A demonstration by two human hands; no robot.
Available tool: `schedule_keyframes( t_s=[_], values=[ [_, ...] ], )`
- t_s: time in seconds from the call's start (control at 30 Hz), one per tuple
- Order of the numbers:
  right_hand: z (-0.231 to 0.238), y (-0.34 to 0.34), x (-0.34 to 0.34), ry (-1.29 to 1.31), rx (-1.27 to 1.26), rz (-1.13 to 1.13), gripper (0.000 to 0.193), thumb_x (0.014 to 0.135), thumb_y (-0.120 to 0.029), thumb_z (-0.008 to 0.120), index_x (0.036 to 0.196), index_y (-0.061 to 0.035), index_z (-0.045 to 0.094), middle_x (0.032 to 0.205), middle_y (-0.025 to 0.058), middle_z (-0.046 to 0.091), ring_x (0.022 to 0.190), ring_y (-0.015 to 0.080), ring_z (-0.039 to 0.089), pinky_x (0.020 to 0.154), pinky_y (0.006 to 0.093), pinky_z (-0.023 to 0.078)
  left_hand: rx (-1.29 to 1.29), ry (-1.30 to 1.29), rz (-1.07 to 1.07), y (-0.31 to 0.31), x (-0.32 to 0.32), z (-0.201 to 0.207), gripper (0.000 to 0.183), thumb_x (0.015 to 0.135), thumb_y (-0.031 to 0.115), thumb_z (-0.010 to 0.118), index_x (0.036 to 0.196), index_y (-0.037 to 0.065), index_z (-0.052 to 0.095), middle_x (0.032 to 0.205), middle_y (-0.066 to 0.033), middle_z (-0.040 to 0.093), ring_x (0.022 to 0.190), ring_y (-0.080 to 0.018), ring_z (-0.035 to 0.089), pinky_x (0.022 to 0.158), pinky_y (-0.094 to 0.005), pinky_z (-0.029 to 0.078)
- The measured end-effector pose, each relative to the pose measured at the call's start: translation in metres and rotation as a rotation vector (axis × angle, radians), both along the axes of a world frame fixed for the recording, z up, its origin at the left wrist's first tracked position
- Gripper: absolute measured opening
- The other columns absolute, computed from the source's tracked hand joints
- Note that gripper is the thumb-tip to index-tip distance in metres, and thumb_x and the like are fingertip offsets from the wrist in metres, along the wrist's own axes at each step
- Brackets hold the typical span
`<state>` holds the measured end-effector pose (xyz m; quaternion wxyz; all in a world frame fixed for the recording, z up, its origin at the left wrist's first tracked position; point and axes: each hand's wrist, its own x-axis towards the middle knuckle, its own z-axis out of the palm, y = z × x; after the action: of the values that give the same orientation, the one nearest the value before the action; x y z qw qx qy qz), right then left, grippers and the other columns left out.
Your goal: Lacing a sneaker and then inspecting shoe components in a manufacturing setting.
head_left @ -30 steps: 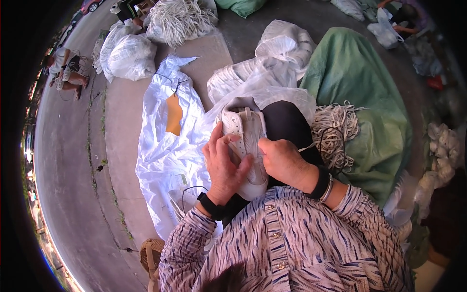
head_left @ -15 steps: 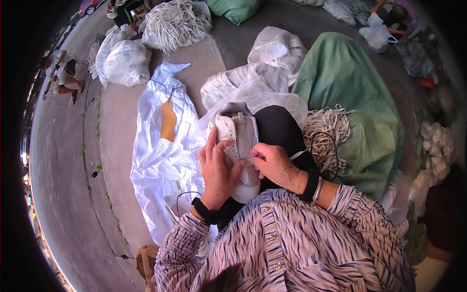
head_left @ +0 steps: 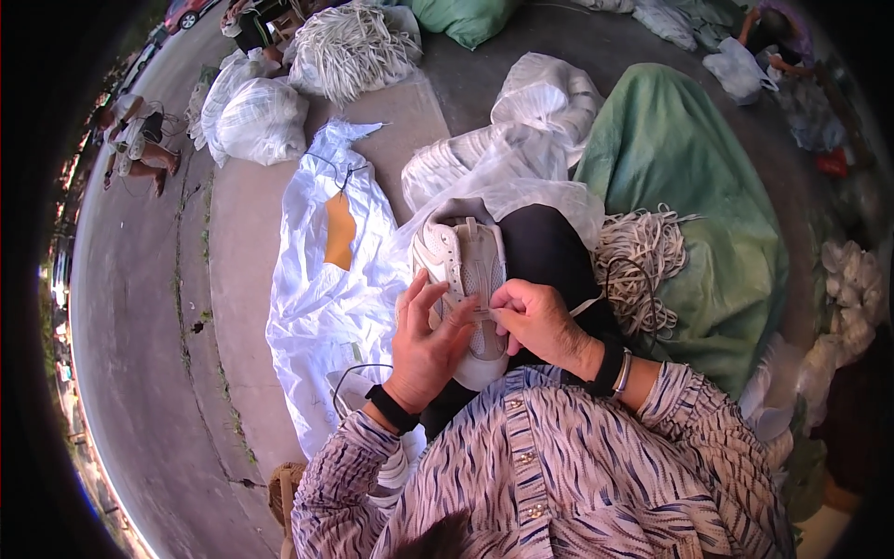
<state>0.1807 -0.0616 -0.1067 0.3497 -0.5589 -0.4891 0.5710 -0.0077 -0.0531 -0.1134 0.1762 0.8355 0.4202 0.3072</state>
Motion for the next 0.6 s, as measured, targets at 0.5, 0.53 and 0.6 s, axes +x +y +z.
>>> schedule_keyframes(
  t_s=[0.5, 0.53, 0.6],
  values=[
    [0.001, 0.009, 0.017, -0.229, 0.315, 0.203, 0.013, 0.080, -0.004, 0.060, 0.093, 0.0002, 0.059, 0.066, 0.0102, 0.062, 0.053, 0.0157, 0.061, 0.050, 0.0275, 0.048, -0.117, 0.308, -0.008, 0.014, 0.024, 0.029, 0.007, 0.077, 0.010, 0.062, 0.083, 0.010, 0.058, 0.076, -0.0039, 0.054, 0.073, -0.0248, 0.054, 0.066, -0.0359, 0.044],
    [0.009, 0.009, 0.027, -0.280, 0.308, 0.235, 0.015, 0.080, -0.005, 0.061, 0.094, 0.0000, 0.058, 0.065, 0.0104, 0.061, 0.051, 0.0160, 0.060, 0.049, 0.0287, 0.048, -0.108, 0.303, 0.014, 0.013, 0.018, 0.031, 0.007, 0.077, 0.010, 0.062, 0.083, 0.010, 0.058, 0.076, -0.0039, 0.054, 0.073, -0.0248, 0.054, 0.066, -0.0359, 0.044],
    [0.027, 0.010, 0.050, -0.381, 0.126, 0.392, 0.018, 0.079, -0.007, 0.062, 0.094, 0.0002, 0.058, 0.064, 0.0101, 0.061, 0.048, 0.0158, 0.059, 0.048, 0.0293, 0.047, -0.232, 0.014, 0.113, 0.012, -0.001, 0.041, 0.010, 0.078, 0.003, 0.062, 0.084, 0.007, 0.056, 0.078, -0.0068, 0.054, 0.070, -0.0242, 0.053, 0.064, -0.0335, 0.044]
  ],
)
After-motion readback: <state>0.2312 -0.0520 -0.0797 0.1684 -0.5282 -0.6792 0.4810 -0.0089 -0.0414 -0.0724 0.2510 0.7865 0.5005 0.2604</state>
